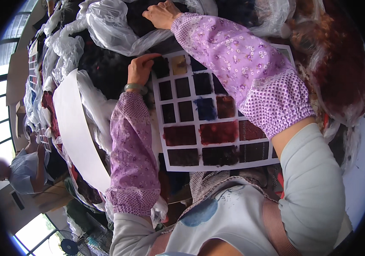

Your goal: The recorder is matching dyed fiber samples from plastic bags with a color reference chart on a table.

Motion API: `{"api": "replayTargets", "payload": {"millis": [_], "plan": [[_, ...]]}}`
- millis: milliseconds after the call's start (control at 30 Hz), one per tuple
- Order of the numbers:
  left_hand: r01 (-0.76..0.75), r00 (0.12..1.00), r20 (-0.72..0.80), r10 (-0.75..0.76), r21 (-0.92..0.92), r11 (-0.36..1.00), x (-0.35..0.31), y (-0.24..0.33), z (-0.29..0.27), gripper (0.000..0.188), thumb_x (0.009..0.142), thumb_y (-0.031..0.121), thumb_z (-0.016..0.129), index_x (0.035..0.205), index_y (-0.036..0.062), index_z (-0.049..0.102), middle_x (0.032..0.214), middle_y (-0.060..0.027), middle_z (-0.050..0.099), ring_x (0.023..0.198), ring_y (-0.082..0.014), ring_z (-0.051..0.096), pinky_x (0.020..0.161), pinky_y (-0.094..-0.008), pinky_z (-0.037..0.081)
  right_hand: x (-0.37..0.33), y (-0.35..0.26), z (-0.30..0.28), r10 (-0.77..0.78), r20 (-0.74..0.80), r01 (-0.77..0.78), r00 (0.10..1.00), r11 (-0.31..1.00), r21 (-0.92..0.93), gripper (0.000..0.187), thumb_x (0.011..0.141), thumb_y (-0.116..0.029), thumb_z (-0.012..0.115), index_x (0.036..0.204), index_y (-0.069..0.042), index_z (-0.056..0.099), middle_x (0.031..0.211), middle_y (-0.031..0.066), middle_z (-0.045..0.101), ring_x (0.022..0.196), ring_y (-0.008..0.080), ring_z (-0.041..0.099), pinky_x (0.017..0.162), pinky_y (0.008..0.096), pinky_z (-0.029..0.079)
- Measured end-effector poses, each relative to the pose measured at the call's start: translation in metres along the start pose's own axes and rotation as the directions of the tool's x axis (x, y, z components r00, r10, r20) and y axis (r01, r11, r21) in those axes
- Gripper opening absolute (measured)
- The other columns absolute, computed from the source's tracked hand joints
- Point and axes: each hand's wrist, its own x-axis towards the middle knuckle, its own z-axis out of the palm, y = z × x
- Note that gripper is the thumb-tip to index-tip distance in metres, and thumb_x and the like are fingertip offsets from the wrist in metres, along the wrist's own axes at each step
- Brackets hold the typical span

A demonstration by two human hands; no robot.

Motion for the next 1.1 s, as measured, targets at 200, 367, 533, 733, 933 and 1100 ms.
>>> {"api": "replayTargets", "payload": {"millis": [200, 367, 533, 733, 933, 1100], "plan": [[-0.124, 0.988, 0.104, 0.118, 0.049, 0.991, 0.000, -0.017, -0.008, 0.030, 0.068, -0.002, 0.051, 0.089, 0.0131, 0.066, 0.073, -0.0160, 0.061, 0.068, -0.0267, 0.060, 0.065, -0.0311, 0.046, -0.022, -0.018, -0.088, 0.342, -0.296, -0.202, 0.892, 0.887, 0.415, 0.018, 0.071, -0.014, 0.051, 0.086, -0.007, 0.058, 0.080, 0.0147, 0.061, 0.073, 0.0315, 0.058, 0.062, 0.0403, 0.046], [-0.081, 0.995, 0.058, 0.079, 0.040, 0.996, 0.002, -0.021, -0.007, 0.029, 0.070, 0.000, 0.051, 0.092, 0.0123, 0.065, 0.072, -0.0123, 0.061, 0.067, -0.0215, 0.060, 0.065, -0.0293, 0.046, -0.036, 0.027, -0.077, 0.076, -0.248, -0.006, 0.966, 0.963, 0.270, 0.020, 0.071, -0.015, 0.050, 0.087, -0.012, 0.061, 0.078, 0.0108, 0.061, 0.068, 0.0304, 0.059, 0.058, 0.0389, 0.047], [-0.248, 0.964, 0.177, 0.196, 0.355, 0.901, -0.006, -0.015, 0.001, 0.039, 0.064, 0.012, 0.065, 0.102, 0.0150, 0.060, 0.089, -0.0139, 0.058, 0.087, -0.0286, 0.055, 0.078, -0.0336, 0.044, -0.047, 0.027, -0.093, 0.104, -0.392, -0.016, 0.914, 0.975, 0.221, 0.018, 0.073, -0.016, 0.052, 0.088, -0.012, 0.061, 0.076, 0.0098, 0.061, 0.064, 0.0268, 0.060, 0.053, 0.0367, 0.047], [-0.350, 0.931, 0.232, 0.283, 0.336, 0.875, 0.000, -0.008, 0.003, 0.041, 0.057, 0.005, 0.064, 0.096, 0.0126, 0.060, 0.097, -0.0125, 0.058, 0.092, -0.0310, 0.052, 0.081, -0.0369, 0.043, -0.042, 0.047, -0.086, -0.103, -0.223, 0.112, 0.969, 0.993, 0.029, 0.014, 0.074, -0.013, 0.050, 0.084, -0.009, 0.059, 0.071, 0.0107, 0.060, 0.059, 0.0293, 0.058, 0.051, 0.0383, 0.046], [-0.311, 0.925, 0.309, 0.220, 0.287, 0.906, -0.010, -0.010, -0.003, 0.045, 0.059, 0.013, 0.065, 0.104, 0.0125, 0.056, 0.100, -0.0112, 0.058, 0.094, -0.0315, 0.051, 0.087, -0.0358, 0.038, -0.063, 0.022, -0.123, 0.054, 0.081, -0.073, 0.995, 0.966, 0.248, 0.030, 0.076, -0.010, 0.050, 0.105, -0.016, 0.058, 0.083, 0.0059, 0.062, 0.075, 0.0227, 0.061, 0.073, 0.0354, 0.047], [-0.374, 0.911, 0.316, 0.264, 0.366, 0.852, -0.018, -0.011, 0.001, 0.065, 0.055, 0.021, 0.072, 0.114, 0.0087, 0.050, 0.117, -0.0103, 0.046, 0.102, -0.0315, 0.044, 0.089, -0.0351, 0.037, -0.111, -0.031, -0.108, -0.258, 0.483, -0.095, 0.837, 0.800, 0.592, 0.022, 0.073, -0.011, 0.049, 0.095, -0.009, 0.053, 0.077, 0.0116, 0.061, 0.077, 0.0271, 0.059, 0.070, 0.0398, 0.044]]}}
